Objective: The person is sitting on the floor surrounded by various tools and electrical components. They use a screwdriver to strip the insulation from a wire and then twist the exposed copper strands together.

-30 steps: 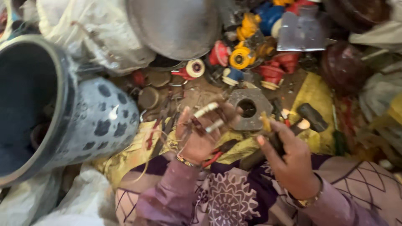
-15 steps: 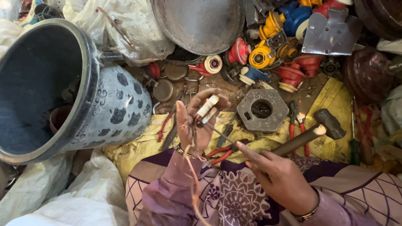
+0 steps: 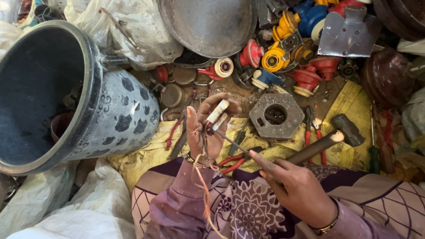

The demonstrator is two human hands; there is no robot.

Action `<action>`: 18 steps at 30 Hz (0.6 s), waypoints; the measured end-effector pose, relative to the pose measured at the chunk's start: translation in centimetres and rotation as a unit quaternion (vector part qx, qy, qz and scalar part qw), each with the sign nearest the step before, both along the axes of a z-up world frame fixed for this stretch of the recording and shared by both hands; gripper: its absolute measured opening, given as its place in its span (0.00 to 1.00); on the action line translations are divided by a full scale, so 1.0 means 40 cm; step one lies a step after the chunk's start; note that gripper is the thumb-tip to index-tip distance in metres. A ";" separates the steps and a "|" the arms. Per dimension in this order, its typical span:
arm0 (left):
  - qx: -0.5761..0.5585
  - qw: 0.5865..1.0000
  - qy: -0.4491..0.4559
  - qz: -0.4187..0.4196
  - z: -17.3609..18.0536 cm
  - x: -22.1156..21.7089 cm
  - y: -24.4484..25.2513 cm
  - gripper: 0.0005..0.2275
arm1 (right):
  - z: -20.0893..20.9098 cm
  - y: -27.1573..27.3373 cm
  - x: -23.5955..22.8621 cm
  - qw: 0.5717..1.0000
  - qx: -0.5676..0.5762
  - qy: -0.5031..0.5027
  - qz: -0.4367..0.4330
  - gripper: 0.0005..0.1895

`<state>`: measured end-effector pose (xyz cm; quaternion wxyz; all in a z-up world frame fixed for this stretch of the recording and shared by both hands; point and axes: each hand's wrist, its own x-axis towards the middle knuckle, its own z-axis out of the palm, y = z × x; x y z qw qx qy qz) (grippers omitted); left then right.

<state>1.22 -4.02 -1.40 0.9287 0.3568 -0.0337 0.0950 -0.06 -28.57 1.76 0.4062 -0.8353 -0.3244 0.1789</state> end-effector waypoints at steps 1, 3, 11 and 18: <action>0.001 1.000 -0.003 -0.001 0.000 0.000 0.000 0.37 | 0.001 -0.001 -0.001 1.000 -0.004 -0.001 0.001 0.36; 0.028 1.000 -0.009 0.002 0.001 0.000 -0.001 0.37 | 0.004 0.000 -0.001 0.999 0.023 -0.042 0.001 0.35; 0.105 0.994 0.008 0.001 0.014 -0.017 -0.016 0.39 | 0.006 0.006 -0.028 0.995 -0.064 -0.067 -0.028 0.37; 0.056 0.998 -0.015 0.024 0.001 -0.008 -0.021 0.39 | 0.009 0.020 -0.032 0.999 -0.014 0.035 -0.037 0.37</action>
